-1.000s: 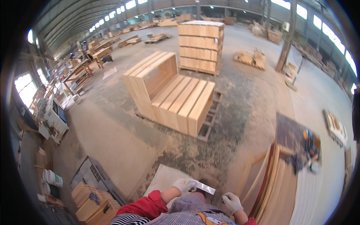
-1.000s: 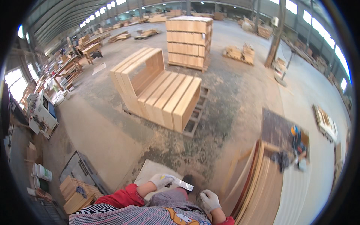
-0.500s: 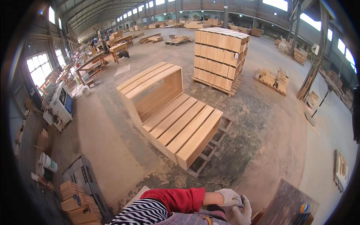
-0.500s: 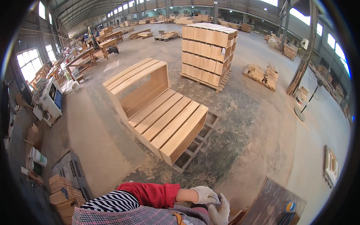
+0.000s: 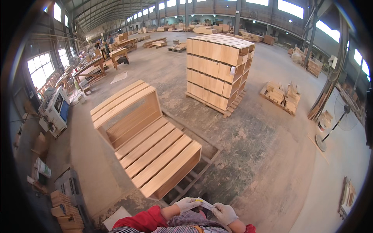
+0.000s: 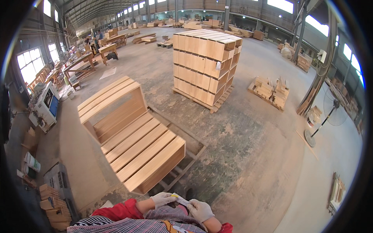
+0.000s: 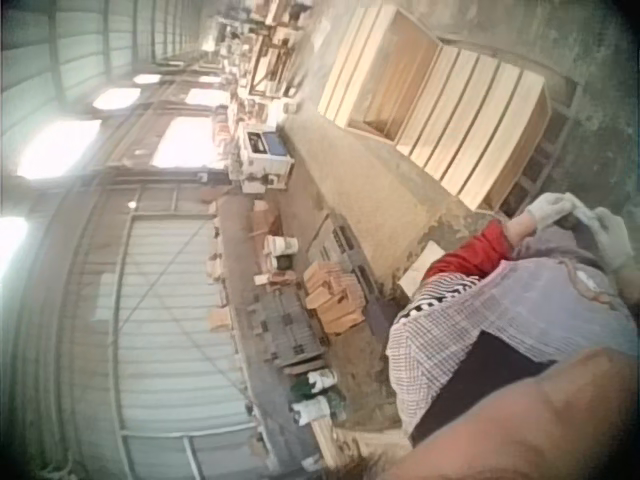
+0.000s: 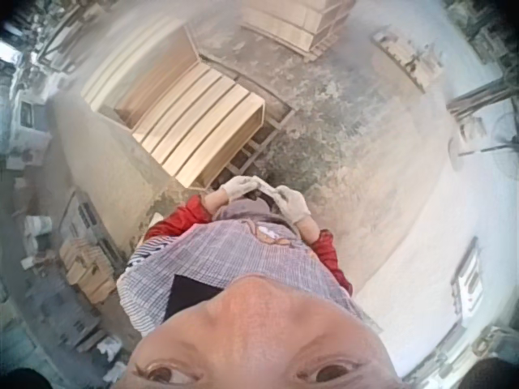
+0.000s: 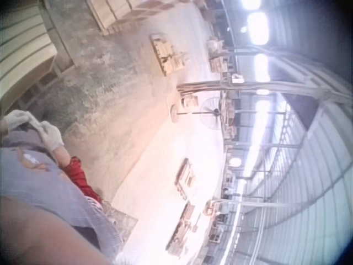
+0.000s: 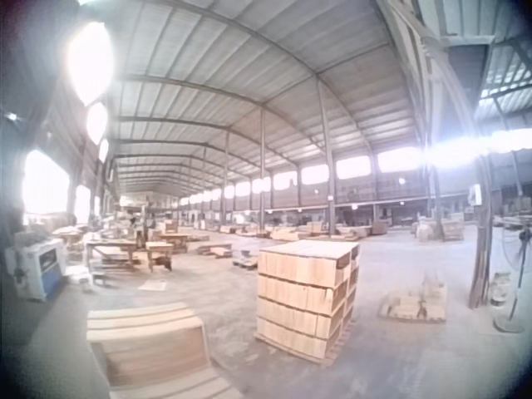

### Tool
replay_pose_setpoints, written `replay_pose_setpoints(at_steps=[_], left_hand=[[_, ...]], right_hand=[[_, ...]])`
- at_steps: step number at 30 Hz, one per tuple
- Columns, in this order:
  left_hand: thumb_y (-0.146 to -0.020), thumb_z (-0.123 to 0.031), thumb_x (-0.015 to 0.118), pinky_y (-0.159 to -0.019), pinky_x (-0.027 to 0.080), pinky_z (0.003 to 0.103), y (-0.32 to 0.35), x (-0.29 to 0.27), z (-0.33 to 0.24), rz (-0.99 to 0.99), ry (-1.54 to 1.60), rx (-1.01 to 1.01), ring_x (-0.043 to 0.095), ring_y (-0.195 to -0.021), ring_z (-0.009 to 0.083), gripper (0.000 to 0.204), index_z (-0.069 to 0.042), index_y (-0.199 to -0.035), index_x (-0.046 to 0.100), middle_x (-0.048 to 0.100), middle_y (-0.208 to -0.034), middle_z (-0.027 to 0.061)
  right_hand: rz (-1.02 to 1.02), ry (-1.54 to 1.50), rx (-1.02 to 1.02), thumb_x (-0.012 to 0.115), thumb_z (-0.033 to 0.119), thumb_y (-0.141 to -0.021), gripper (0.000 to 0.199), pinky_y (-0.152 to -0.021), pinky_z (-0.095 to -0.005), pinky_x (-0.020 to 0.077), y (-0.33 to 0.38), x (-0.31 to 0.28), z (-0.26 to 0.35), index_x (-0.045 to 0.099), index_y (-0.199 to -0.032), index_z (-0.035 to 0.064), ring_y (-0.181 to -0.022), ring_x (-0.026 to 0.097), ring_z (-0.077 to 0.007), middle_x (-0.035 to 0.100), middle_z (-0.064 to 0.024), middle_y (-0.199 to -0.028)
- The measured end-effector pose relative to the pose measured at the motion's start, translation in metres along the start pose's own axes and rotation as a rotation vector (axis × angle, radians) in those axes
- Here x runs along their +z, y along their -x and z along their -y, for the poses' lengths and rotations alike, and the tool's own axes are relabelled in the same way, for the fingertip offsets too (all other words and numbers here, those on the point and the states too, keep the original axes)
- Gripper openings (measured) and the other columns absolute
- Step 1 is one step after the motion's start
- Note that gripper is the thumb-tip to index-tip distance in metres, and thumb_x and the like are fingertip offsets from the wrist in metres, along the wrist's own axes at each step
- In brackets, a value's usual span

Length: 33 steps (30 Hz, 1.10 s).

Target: The person moves through a workshop, picks up wooden planks, and stacks them on a workbench. They then use a hammer to tap small wooden dowels into pre-drilled holes on the stacked planks.

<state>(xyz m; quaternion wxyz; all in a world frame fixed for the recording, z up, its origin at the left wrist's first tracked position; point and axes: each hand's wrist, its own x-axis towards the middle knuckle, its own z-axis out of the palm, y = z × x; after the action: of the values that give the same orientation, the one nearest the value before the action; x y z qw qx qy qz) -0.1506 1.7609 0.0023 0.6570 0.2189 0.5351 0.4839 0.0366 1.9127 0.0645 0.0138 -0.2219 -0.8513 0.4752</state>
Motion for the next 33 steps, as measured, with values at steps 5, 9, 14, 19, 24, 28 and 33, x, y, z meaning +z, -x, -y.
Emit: replay_pose_setpoints(at_steps=[5, 9, 14, 19, 24, 28, 33], left_hand=[[-0.094, -0.022, 0.055, -0.083, 0.044, 0.024, -0.144, -0.006, -0.089, 0.064, 0.006, 0.177, 0.055, -0.093, 0.0083, 0.035, -0.004, -0.124, 0.055, 0.063, -0.105, 0.001], [-0.091, -0.026, 0.056, -0.076, 0.046, 0.027, -0.281, 0.012, -0.199, 0.247, -0.365, 0.174, 0.058, -0.085, 0.0132, 0.031, -0.008, -0.116, 0.06, 0.065, -0.097, 0.0034], [-0.09, -0.031, 0.053, -0.077, 0.047, 0.031, -0.425, 0.056, -0.324, 0.337, -0.926, 0.285, 0.061, -0.086, 0.0231, 0.028, -0.013, -0.109, 0.062, 0.066, -0.095, 0.009], [-0.088, -0.032, 0.054, -0.072, 0.048, 0.034, -0.547, 0.053, -0.382, 0.112, -0.936, 0.32, 0.063, -0.079, 0.027, 0.029, -0.013, -0.108, 0.063, 0.066, -0.088, 0.0103], [-0.091, -0.019, 0.055, -0.068, 0.049, 0.026, -0.596, 0.011, -0.43, -0.105, -0.357, 0.141, 0.059, -0.073, 0.0097, 0.028, -0.005, -0.115, 0.061, 0.065, -0.085, 0.0038], [-0.093, -0.012, 0.053, -0.067, 0.051, 0.025, -0.594, -0.034, -0.471, -0.317, 0.038, 0.121, 0.06, -0.075, 0.0109, 0.025, -0.002, -0.115, 0.061, 0.065, -0.087, 0.0047], [-0.091, -0.007, 0.055, -0.067, 0.051, 0.025, -0.607, -0.11, -0.472, -0.596, 0.372, 0.231, 0.06, -0.072, 0.0109, 0.023, 0.001, -0.112, 0.061, 0.065, -0.093, 0.0056]], right_hand=[[0.009, 0.007, 0.106, 0.055, 0.032, -0.086, 0.026, -0.066, -0.0399, 0.0484, -0.094, -0.114, -0.066, 0.063, -0.095, 0.0085, -0.076, 0.063, -0.0351, 0.063, -0.0164, -0.077], [-0.188, -0.025, 0.147, 0.059, 0.025, -0.085, 0.021, -0.059, -0.035, 0.0469, -0.152, -0.228, -0.096, 0.063, -0.092, 0.0056, -0.065, 0.062, -0.0281, 0.061, -0.0152, -0.07], [-0.319, -0.276, 0.34, 0.058, 0.018, -0.085, 0.018, -0.053, -0.0276, 0.043, -0.212, -0.319, -0.172, 0.063, -0.087, 0.0003, -0.057, 0.054, -0.01, 0.056, -0.0083, -0.059], [-0.277, -0.377, 0.442, 0.058, 0.018, -0.085, 0.02, -0.057, -0.0274, 0.0453, -0.304, -0.429, -0.226, 0.063, -0.089, -0.0005, -0.061, 0.057, -0.011, 0.059, -0.0082, -0.064], [-0.05, -0.156, 0.162, 0.06, 0.023, -0.085, 0.025, -0.066, -0.0298, 0.0477, -0.427, -0.514, -0.259, 0.064, -0.097, 0.0018, -0.069, 0.061, -0.0178, 0.063, -0.0134, -0.077], [0.219, -0.094, 0.002, 0.059, 0.025, -0.086, 0.027, -0.066, -0.0284, 0.0458, -0.54, -0.555, -0.251, 0.062, -0.098, 0.0012, -0.07, 0.059, -0.0164, 0.061, -0.0099, -0.074], [0.472, 0.01, -0.13, 0.058, 0.029, -0.087, 0.028, -0.068, -0.029, 0.0453, -0.677, -0.555, -0.229, 0.063, -0.098, 0.0038, -0.071, 0.057, -0.0169, 0.062, -0.0112, -0.078]])
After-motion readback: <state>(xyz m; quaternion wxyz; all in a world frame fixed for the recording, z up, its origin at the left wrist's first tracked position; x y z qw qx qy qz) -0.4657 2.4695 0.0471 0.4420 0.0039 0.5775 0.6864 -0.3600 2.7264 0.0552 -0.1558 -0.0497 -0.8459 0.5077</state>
